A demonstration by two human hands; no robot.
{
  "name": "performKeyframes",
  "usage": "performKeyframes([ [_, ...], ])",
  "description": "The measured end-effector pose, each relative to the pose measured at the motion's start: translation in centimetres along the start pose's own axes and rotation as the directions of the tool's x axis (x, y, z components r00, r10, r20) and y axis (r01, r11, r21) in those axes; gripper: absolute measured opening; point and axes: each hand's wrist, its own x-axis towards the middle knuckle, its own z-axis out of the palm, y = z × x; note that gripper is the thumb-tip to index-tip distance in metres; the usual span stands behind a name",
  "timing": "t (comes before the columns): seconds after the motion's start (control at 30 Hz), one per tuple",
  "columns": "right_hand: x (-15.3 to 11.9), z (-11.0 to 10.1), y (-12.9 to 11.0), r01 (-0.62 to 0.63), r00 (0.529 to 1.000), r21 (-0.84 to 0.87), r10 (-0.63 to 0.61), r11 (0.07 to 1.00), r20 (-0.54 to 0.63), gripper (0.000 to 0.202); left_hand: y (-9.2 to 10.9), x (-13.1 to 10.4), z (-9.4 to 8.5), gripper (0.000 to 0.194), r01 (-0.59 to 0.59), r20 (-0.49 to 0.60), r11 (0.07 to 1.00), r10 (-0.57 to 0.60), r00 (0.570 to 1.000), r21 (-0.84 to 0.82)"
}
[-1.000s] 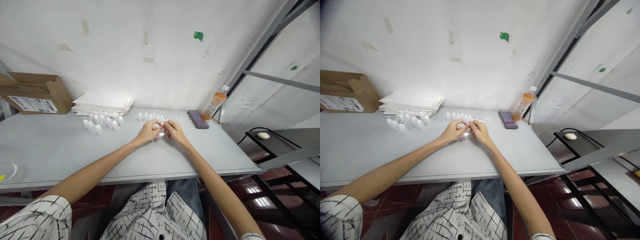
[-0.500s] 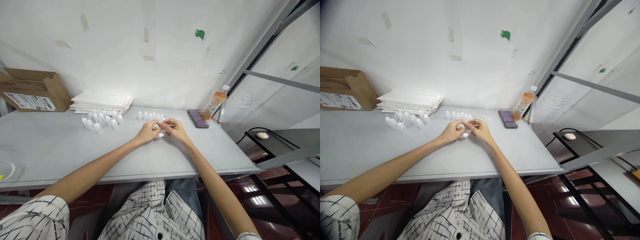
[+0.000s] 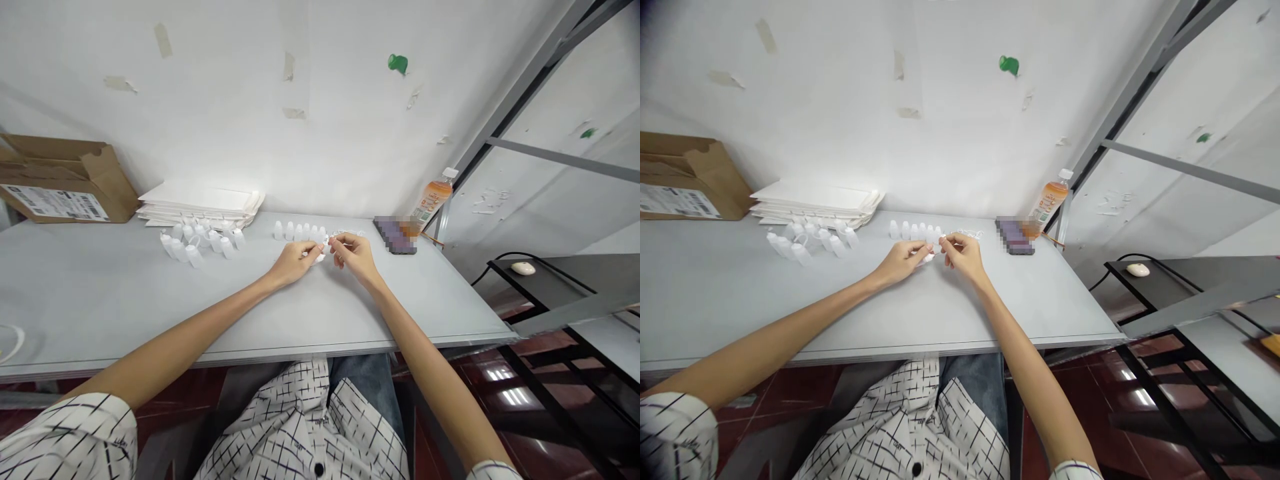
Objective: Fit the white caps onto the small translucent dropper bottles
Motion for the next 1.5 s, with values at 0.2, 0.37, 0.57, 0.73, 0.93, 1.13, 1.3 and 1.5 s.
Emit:
performKeyframes([
  [0.2,0.1,-0.2,-0.2,0.026,1.000,0.047,-0.027,0.999,0.006,0.049,0.3,0.0,-0.1,0.047,-0.066,0.006,0.997,0.066,0.998,0.040],
  [0.37,0.3,-0.5,0.4,0.064,0.998,-0.029,-0.065,0.997,-0.023,0.054,0.0,-0.2,-0.1,0.036,-0.024,0.067,1.000,0.024,0.997,-0.005],
  [0.57,0.3,-0.6,0.3,0.043,0.999,-0.004,-0.043,0.999,-0.019,0.052,-1.3,0.0,0.2,0.027,-0.072,-0.002,0.987,0.073,0.997,0.146],
  [0.73,0.1,-0.7,-0.3,-0.013,1.000,0.121,0.016,0.993,-0.025,0.042,-1.3,0.0,0.1,0.027,-0.047,-0.029,0.980,0.054,0.998,0.192],
  [0.93,0.2,-0.6,-0.5,-0.012,0.999,0.097,0.015,0.995,-0.029,0.028,-1.5,0.1,-0.1,0.031,-0.051,-0.081,0.969,0.072,0.994,0.240],
  [1.13,0.3,-0.5,0.0,-0.010,0.999,0.074,0.006,0.997,0.050,0.026,-2.0,0.0,0.0,0.029,0.003,-0.110,0.953,0.032,0.993,0.303],
  [1.3,0.2,-0.1,0.9,-0.101,0.970,0.060,0.085,0.993,0.230,0.031,-2.4,0.0,-0.2,0.026,0.009,-0.104,0.951,0.024,0.994,0.309],
  [1.5,-0.1,0.7,1.6,-0.170,0.947,0.133,0.125,0.976,0.296,0.034,-2.6,-1.0,-2.2,0.025,0.038,-0.071,0.914,-0.010,0.997,0.405],
])
